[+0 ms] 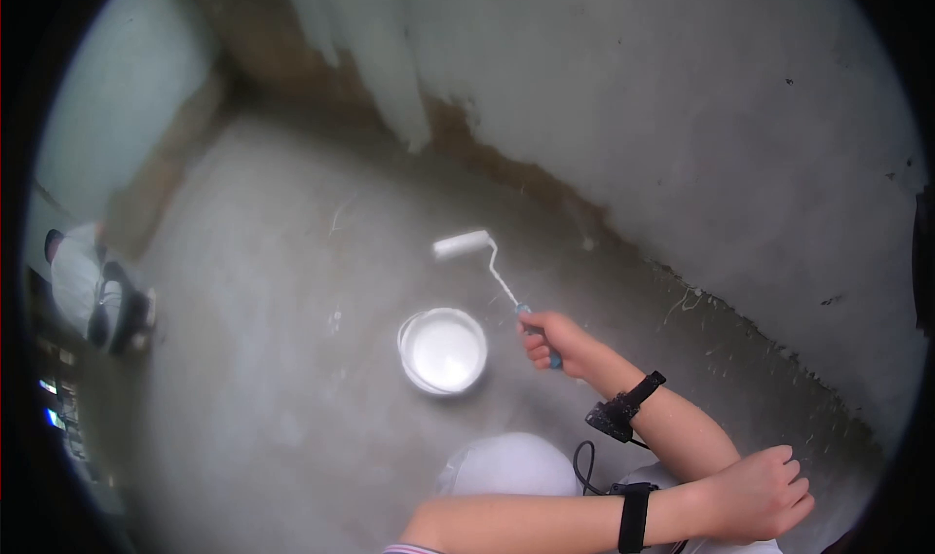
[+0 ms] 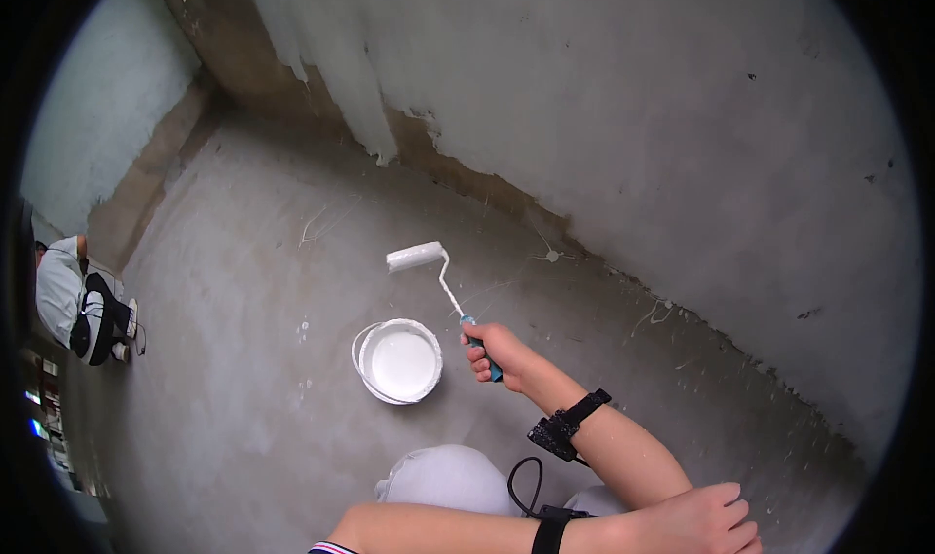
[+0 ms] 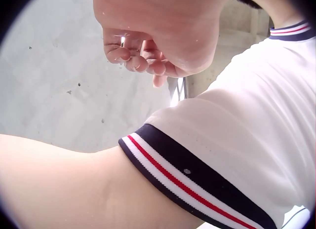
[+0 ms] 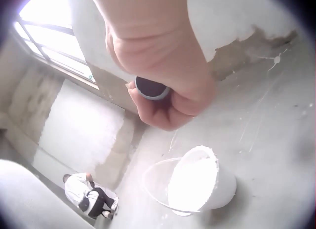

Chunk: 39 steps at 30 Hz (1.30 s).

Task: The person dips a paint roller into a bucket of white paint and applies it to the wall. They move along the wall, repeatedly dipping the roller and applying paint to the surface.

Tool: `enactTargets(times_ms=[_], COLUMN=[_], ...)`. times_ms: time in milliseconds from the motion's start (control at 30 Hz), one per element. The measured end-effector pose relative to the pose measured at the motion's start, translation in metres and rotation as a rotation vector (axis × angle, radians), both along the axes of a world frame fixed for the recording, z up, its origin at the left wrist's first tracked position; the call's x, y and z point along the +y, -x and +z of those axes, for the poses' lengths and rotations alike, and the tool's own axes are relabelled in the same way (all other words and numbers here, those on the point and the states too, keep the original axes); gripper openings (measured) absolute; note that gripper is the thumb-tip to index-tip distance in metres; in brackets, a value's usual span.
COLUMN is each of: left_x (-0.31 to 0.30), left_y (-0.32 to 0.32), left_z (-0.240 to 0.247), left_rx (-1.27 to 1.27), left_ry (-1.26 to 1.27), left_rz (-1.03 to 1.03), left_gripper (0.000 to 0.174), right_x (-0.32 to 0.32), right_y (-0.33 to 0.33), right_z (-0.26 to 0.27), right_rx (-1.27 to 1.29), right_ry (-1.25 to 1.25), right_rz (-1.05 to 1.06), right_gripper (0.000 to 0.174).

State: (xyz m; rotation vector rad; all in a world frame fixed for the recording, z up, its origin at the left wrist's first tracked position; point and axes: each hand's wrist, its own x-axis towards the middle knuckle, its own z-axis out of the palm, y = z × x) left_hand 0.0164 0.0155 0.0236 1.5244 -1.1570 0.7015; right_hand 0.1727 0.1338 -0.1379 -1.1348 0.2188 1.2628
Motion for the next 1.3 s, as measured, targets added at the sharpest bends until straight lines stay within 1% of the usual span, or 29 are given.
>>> enactTargets(times_ms=[67,100,133,167,200,267,333,367,400,433,467,500,567,700,800,900,933,1033,1167,1200,1233,1300], left_x=[0.004,0.010,0.017,0.023,0.027,0.039,0.053,0.061,0.069,0.086,0.090,0.092,0.099,0.112,0.117,0.114,0.110,0.104,0.098,0.096,0.094,0.090], left_y=[-0.002,0.000,0.002,0.004,0.014,0.025,0.036,0.037,0.038,0.026,0.026,0.027,0.029,0.035,0.040,0.042,0.041,0.044,0.044,0.044,0.044,0.042], left_z=[0.002,0.005,0.011,0.015,0.003,-0.006,-0.012,-0.012,-0.010,-0.016,-0.019,-0.021,-0.028,-0.031,-0.029,-0.027,-0.026,-0.026,-0.025,-0.024,-0.023,-0.021], left_rx=[0.000,-0.013,-0.039,-0.067,-0.118,-0.116,-0.129,-0.117,-0.131,-0.134,-0.132,-0.148,-0.122,-0.165,-0.172,-0.179,-0.180,-0.182,-0.190,-0.190,-0.176,-0.161], left_ry=[-0.005,-0.004,-0.032,-0.060,-0.039,-0.017,-0.011,-0.017,-0.015,-0.023,-0.036,-0.032,-0.040,-0.061,-0.081,-0.095,-0.115,-0.145,-0.185,-0.205,-0.217,-0.239], left_rz=[-0.059,-0.069,-0.022,0.023,0.005,0.031,0.011,0.009,-0.005,-0.018,-0.014,-0.022,-0.041,-0.046,-0.045,-0.031,-0.021,-0.020,-0.034,-0.036,-0.027,-0.015], left_gripper=[0.014,0.014,0.011,0.013,0.013,0.013,0.013,0.012,0.012,0.012,0.012,0.012,0.011,0.010,0.010,0.011,0.011,0.011,0.012,0.012,0.013,0.014], right_x=[-0.005,-0.007,-0.010,-0.014,-0.022,-0.029,-0.031,-0.032,-0.030,-0.021,-0.020,-0.022,-0.020,-0.024,-0.025,-0.021,-0.020,-0.011,0.011,0.018,0.023,0.023], right_y=[-0.017,-0.023,-0.029,-0.037,-0.042,-0.038,-0.027,-0.023,-0.018,-0.026,-0.022,-0.017,-0.011,-0.010,-0.026,-0.042,-0.050,-0.075,-0.099,-0.097,-0.097,-0.100], right_z=[0.017,0.021,0.026,0.031,0.032,0.046,0.070,0.082,0.097,0.106,0.117,0.128,0.143,0.152,0.130,0.102,0.091,0.053,-0.006,-0.018,-0.024,-0.028], right_rx=[0.138,0.163,0.151,0.157,0.119,0.070,-0.110,-0.180,-0.197,-0.267,-0.329,-0.347,-0.405,-0.456,-0.407,-0.199,-0.193,-0.016,0.047,0.016,-0.010,0.008], right_ry=[-0.154,-0.211,-0.212,-0.265,-0.313,-0.357,-0.330,-0.357,-0.360,-0.378,-0.402,-0.403,-0.506,-0.589,-0.670,-0.854,-0.867,-0.985,-0.968,-0.892,-0.817,-0.825], right_rz=[-0.274,-0.360,-0.371,-0.455,-0.539,-0.594,-0.682,-0.699,-0.709,-0.762,-0.798,-0.803,-0.833,-0.848,-0.859,-0.851,-0.849,-0.892,-0.900,-0.906,-0.914,-0.934], right_gripper=[0.021,0.018,0.018,0.017,0.017,0.018,0.019,0.019,0.019,0.019,0.019,0.019,0.018,0.017,0.017,0.016,0.016,0.015,0.016,0.015,0.015,0.015])
